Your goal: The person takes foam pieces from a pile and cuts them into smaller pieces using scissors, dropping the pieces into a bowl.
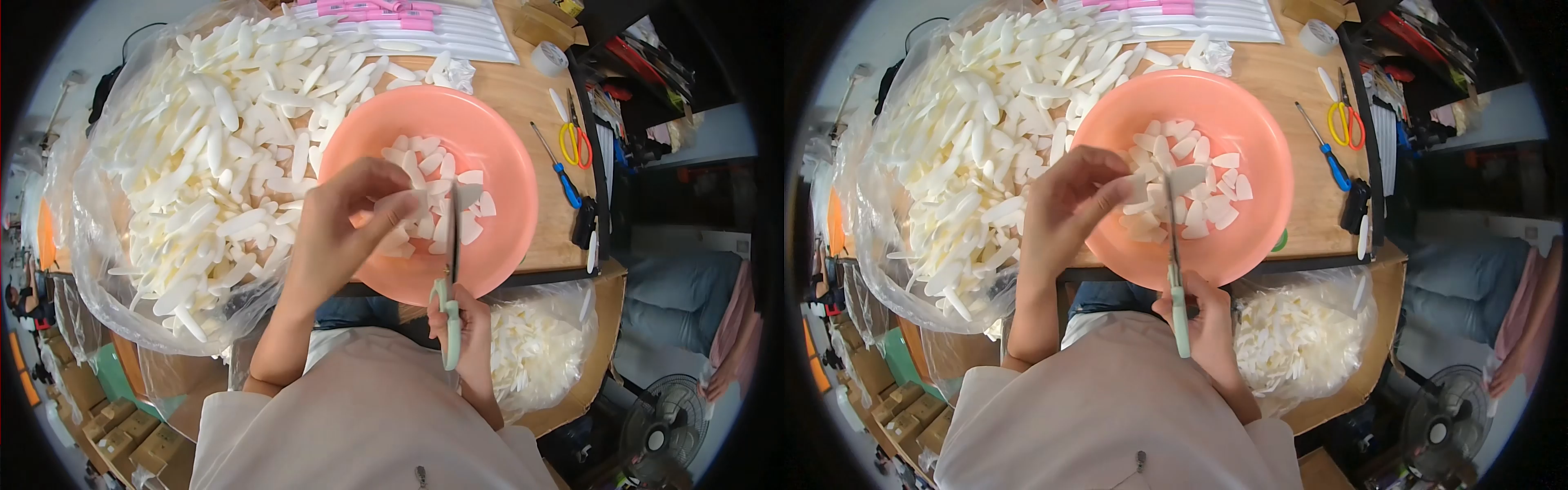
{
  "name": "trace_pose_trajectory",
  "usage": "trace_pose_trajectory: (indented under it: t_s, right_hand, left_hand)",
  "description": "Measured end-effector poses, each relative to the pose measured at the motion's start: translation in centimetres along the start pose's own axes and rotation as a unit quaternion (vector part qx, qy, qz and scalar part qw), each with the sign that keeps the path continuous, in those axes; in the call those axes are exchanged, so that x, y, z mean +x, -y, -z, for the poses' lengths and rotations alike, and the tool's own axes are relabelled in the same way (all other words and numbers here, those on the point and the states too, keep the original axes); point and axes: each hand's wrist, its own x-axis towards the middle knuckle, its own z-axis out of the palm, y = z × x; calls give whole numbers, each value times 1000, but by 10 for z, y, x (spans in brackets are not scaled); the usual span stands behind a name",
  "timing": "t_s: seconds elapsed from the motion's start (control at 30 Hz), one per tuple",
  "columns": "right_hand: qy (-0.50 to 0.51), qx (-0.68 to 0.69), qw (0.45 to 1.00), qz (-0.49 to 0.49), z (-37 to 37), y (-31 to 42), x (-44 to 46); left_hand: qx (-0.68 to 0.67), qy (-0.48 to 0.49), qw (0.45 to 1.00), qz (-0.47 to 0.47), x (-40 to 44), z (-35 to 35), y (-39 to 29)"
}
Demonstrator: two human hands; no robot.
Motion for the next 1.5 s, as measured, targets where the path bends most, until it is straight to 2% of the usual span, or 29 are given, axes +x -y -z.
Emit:
trace_pose_trajectory:
  t_s: [0.03,0.07,0.1,0.13,0.2,0.23,0.3,0.33,0.4,0.43,0.47,0.5,0.53,0.57,0.63,0.7,0.77,0.83,0.87,1.0,1.07,1.23,1.3,1.33,1.4,1.47,1.5]
  right_hand:
    - [3,0,1000,0,0,-2,0]
    - [-3,21,1000,12,1,-5,1]
    - [-11,43,999,23,2,-8,1]
    - [-15,38,999,24,1,-10,1]
    - [-8,36,999,21,1,-8,2]
    - [-2,34,999,16,1,-7,2]
    - [16,47,999,6,5,-8,0]
    - [34,60,998,-5,6,-9,0]
    - [39,55,998,-14,7,-4,1]
    - [46,48,997,-23,7,-3,1]
    - [47,48,997,-24,6,-4,2]
    - [48,24,999,-2,4,-6,3]
    - [50,1,999,19,2,-7,4]
    - [50,1,999,19,2,-5,5]
    - [93,-3,996,-11,3,1,5]
    - [103,12,994,-31,3,2,4]
    - [97,-8,995,5,2,6,4]
    - [95,-12,995,1,3,6,3]
    - [94,-16,995,-2,4,5,2]
    - [85,-18,996,0,3,-4,1]
    - [63,18,997,32,0,-12,1]
    - [38,20,999,1,1,-2,-1]
    - [24,26,999,1,-1,-2,-1]
    - [10,48,999,1,-1,-2,-1]
    - [1,55,998,26,1,-5,0]
    - [1,58,998,23,2,-6,1]
    - [1,60,998,18,2,-7,1]
  left_hand:
    - [171,-91,977,-94,12,14,13]
    - [335,-177,907,-183,23,29,25]
    - [389,-242,881,-119,30,41,36]
    - [495,-284,811,-128,37,61,61]
    - [642,-278,713,-51,41,88,94]
    - [642,-279,713,-52,42,96,103]
    - [645,-219,732,15,44,107,112]
    - [645,-218,733,14,44,107,106]
    - [516,-273,810,-61,41,108,92]
    - [516,-272,810,-59,39,103,81]
    - [357,-241,902,-36,37,95,65]
    - [185,-202,962,-12,34,85,48]
    - [116,-179,977,-7,31,72,32]
    - [116,-180,977,-6,26,62,20]
    - [51,-125,991,6,18,46,3]
    - [31,-90,995,10,10,34,-8]
    - [11,-54,998,14,4,21,-14]
    - [-23,-5,1000,-2,0,10,-17]
    - [14,13,1000,16,-1,9,-18]
    - [23,36,999,8,-5,0,-10]
    - [23,39,999,11,-5,-1,-10]
    - [24,27,999,22,-6,-1,-8]
    - [183,46,982,-30,-2,9,-8]
    - [184,43,982,-30,2,15,-6]
    - [337,-120,921,-153,16,30,8]
    - [391,-239,884,-93,32,55,30]
    - [447,-257,854,-71,39,72,50]
